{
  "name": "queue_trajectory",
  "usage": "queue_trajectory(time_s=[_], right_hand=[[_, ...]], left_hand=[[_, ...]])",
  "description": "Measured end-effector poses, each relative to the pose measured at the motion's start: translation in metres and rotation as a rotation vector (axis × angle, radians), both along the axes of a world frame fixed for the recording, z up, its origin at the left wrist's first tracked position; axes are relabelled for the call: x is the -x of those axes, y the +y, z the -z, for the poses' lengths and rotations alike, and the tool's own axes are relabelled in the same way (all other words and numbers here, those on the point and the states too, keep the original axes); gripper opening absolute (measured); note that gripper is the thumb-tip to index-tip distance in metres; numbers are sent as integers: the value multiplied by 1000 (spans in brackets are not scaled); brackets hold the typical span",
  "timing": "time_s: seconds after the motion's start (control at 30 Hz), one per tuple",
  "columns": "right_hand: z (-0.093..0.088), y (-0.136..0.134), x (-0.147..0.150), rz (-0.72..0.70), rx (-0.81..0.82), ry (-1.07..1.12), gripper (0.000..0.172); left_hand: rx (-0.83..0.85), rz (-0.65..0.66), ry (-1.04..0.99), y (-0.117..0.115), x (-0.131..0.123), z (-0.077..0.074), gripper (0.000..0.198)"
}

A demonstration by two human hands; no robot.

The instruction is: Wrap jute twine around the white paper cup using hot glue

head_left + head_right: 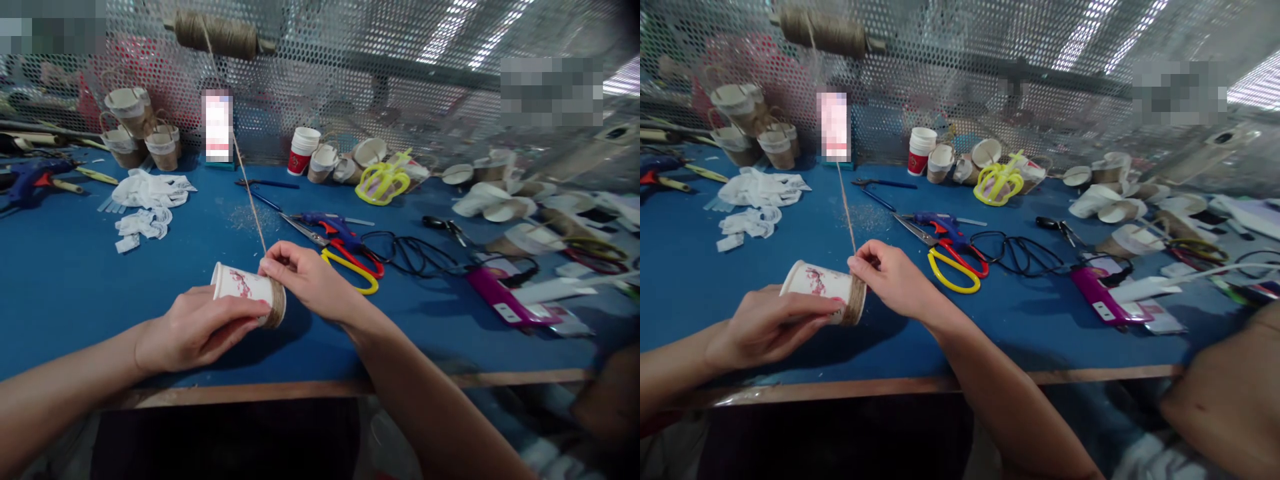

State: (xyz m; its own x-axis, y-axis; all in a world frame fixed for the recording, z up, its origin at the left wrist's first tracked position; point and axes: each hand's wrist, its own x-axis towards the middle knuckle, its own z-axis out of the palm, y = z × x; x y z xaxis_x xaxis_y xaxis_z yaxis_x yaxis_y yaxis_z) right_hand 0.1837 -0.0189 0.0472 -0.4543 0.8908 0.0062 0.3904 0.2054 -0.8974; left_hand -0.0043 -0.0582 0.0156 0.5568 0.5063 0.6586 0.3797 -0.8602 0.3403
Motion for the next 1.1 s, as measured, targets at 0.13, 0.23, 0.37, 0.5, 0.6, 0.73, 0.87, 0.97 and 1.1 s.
queue_trajectory(time_s=[0.13,0.23,0.37,0.5,0.6,0.73,0.87,0.97,1.1], right_hand=[[-2,-2,0,-14,45,-60,16],[-2,-1,-1,-11,34,-65,16],[1,2,-1,50,21,-33,16],[4,5,1,117,139,-9,13],[6,6,3,121,151,-19,15],[5,2,4,89,-41,-87,17],[6,-5,7,92,-241,-171,16],[9,-7,9,82,-312,-201,14],[12,-8,10,66,-364,-217,13]], left_hand=[[19,40,36,2,4,4,28],[59,45,26,3,4,4,34],[148,-29,-62,5,1,3,51],[435,-60,-178,6,-2,0,60],[663,-34,-301,7,-5,-6,61],[880,-51,-395,12,-7,-15,51],[1139,-15,-459,17,-8,-17,39],[1280,-46,-527,20,-8,-15,33],[1340,-109,-572,20,-10,-15,27]])
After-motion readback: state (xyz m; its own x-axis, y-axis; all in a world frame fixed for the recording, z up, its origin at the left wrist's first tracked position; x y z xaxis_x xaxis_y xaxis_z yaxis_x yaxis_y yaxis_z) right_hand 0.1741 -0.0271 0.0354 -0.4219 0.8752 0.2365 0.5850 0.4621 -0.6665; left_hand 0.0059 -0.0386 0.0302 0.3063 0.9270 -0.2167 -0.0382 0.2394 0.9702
